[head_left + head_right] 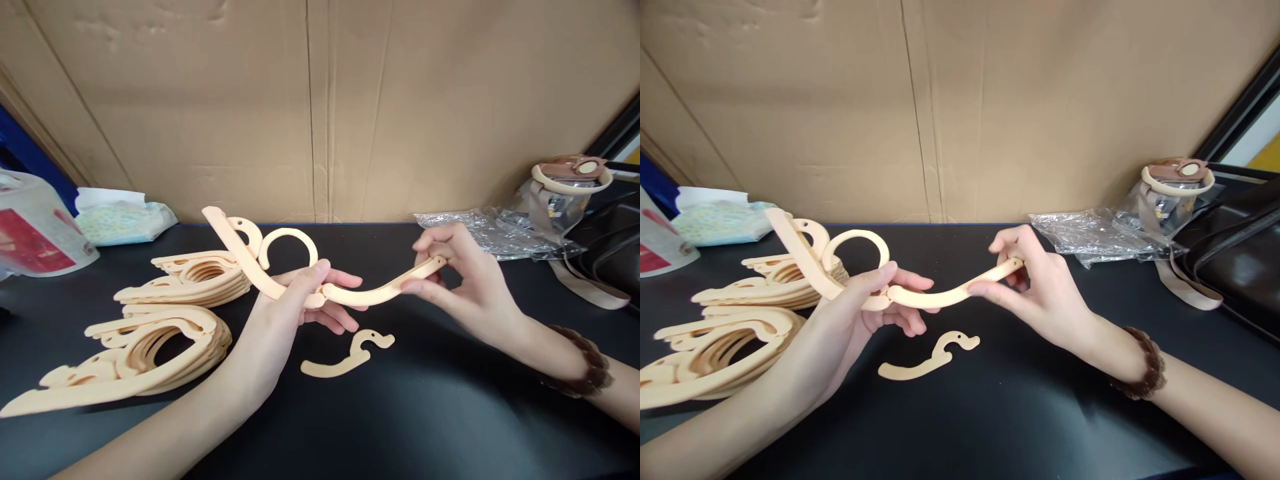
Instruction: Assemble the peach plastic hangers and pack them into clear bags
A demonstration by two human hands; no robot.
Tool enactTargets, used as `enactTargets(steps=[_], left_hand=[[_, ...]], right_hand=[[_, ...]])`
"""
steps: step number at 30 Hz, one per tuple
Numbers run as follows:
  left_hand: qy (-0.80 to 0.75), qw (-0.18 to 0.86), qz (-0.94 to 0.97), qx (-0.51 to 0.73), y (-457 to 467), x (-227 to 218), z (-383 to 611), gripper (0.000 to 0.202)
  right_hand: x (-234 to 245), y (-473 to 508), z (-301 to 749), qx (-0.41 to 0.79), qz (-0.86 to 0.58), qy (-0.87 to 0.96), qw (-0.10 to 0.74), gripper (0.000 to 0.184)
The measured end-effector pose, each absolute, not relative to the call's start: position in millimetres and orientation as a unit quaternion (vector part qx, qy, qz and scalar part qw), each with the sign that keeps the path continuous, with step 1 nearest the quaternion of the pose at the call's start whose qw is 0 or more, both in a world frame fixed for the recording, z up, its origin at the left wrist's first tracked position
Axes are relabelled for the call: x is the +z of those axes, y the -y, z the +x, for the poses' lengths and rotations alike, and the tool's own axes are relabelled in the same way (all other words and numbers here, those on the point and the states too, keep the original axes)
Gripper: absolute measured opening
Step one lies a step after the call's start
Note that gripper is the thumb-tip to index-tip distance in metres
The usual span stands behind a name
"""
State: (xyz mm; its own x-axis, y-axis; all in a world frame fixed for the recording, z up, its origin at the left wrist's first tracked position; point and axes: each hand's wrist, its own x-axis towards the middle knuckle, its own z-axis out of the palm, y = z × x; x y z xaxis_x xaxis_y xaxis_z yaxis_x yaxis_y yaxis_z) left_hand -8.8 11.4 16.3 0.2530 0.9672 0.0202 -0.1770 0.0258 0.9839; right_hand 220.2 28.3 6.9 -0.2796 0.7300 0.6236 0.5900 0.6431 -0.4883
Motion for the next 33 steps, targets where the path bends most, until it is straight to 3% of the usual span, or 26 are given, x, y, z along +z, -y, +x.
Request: enactTargets(steps=[3, 6, 12, 15, 20, 28, 30, 33], left_hand=[[-0.395, 0.571, 0.507, 0.512, -10.8, 20.3, -11.3, 0.035], [-0.399, 0.536, 0.502, 0.548, -11.7, 24.1, -13.8, 0.037], [-0.405, 0.507, 0.509, 0.566, -14.0, 25.0, -14.3, 0.036], [-0.408, 0.512, 0.509, 0.558, -14.3, 23.6, -13.3, 0.036], [-0.404, 0.529, 0.512, 0.543, -15.9, 22.7, -13.4, 0.038], [-0.425, 0.602, 0.517, 0.436, -17.2, 18.6, -11.1, 0.038], [-0.447, 0.618, 0.510, 0.397, -17.9, 16.4, -10.3, 0.039], [-0.472, 0.632, 0.503, 0.353, -20.9, 14.0, -11.6, 0.045]], right_hand=[[2.6, -37.9, 225.7, 0.189, -0.403, 0.763, 0.469, 0.042], [1.3, -47.3, 232.2, 0.219, -0.405, 0.765, 0.451, 0.036], [7.0, -44.3, 228.8, 0.242, -0.354, 0.887, 0.173, 0.037], [7.7, -41.9, 226.0, 0.260, -0.326, 0.900, 0.127, 0.028], [9.1, -51.1, 230.8, 0.330, -0.350, 0.853, 0.203, 0.022], [10.5, -74.3, 249.5, 0.408, -0.452, 0.683, 0.404, 0.025], [10.4, -78.8, 255.2, 0.402, -0.460, 0.672, 0.418, 0.027], [10.8, -80.5, 259.1, 0.415, -0.456, 0.699, 0.361, 0.030]])
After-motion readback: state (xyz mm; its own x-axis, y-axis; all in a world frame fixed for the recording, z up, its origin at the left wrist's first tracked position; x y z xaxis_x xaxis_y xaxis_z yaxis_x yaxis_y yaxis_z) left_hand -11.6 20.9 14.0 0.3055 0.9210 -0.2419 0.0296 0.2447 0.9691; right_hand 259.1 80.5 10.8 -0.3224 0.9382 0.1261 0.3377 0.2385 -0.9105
